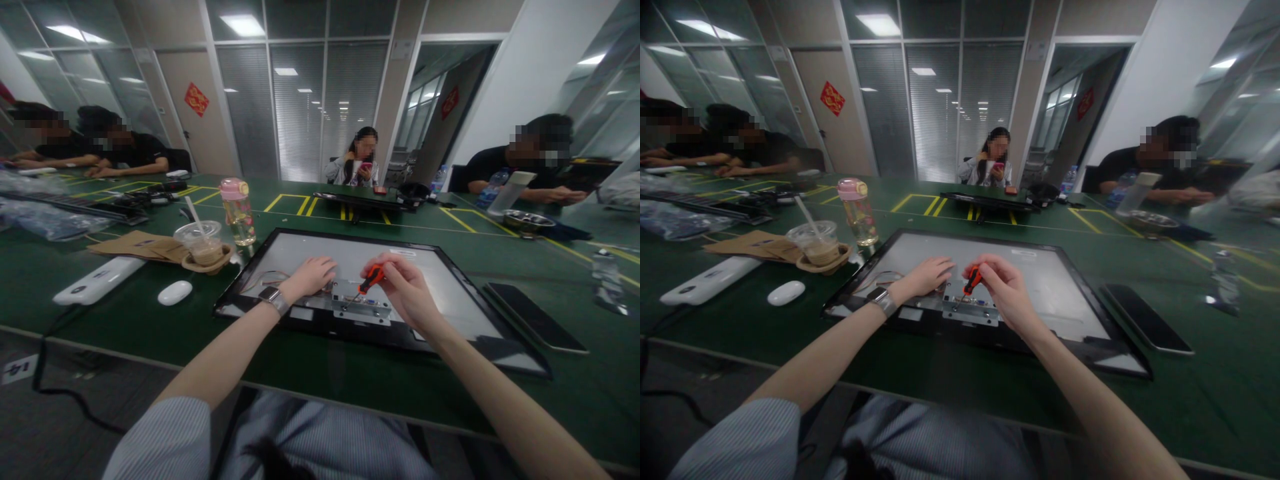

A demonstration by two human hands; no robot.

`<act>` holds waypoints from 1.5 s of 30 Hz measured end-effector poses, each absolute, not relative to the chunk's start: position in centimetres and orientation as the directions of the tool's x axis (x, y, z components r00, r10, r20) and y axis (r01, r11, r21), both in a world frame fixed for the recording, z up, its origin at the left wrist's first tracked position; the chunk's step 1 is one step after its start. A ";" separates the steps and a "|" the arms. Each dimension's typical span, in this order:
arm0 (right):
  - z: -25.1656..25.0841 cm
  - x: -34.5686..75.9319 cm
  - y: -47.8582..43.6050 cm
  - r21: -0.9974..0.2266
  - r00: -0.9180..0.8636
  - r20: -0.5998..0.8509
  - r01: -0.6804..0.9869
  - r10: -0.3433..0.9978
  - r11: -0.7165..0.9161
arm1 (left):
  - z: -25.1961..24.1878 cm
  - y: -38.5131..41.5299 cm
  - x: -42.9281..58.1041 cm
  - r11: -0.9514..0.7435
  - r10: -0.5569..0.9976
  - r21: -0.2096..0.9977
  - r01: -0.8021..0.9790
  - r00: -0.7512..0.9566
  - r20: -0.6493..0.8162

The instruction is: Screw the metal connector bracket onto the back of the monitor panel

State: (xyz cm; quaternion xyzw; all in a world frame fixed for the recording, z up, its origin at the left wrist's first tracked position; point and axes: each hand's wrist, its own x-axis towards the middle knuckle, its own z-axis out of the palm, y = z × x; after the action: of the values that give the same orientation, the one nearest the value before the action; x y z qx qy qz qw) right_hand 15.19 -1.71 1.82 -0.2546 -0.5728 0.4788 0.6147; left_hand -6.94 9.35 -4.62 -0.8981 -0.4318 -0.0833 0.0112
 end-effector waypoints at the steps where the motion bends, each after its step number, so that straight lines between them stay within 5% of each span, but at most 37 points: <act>1: 1.7 15.2 -1.6 -0.860 -0.109 0.461 -0.299 0.881 0.413 | -4.5 9.3 -6.9 -0.630 0.770 0.035 0.776 0.618 0.158; 45: 2.0 14.9 -2.3 -0.835 -0.155 0.537 -0.240 0.829 0.495 | -4.0 8.9 -6.8 -0.617 0.782 0.015 0.786 0.612 0.114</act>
State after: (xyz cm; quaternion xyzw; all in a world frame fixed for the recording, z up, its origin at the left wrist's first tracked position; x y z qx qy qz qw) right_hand 14.88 -2.33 1.98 -0.2383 -0.6179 0.4422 0.6049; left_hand -6.84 8.93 -3.95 -0.8976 -0.4370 -0.0547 0.0182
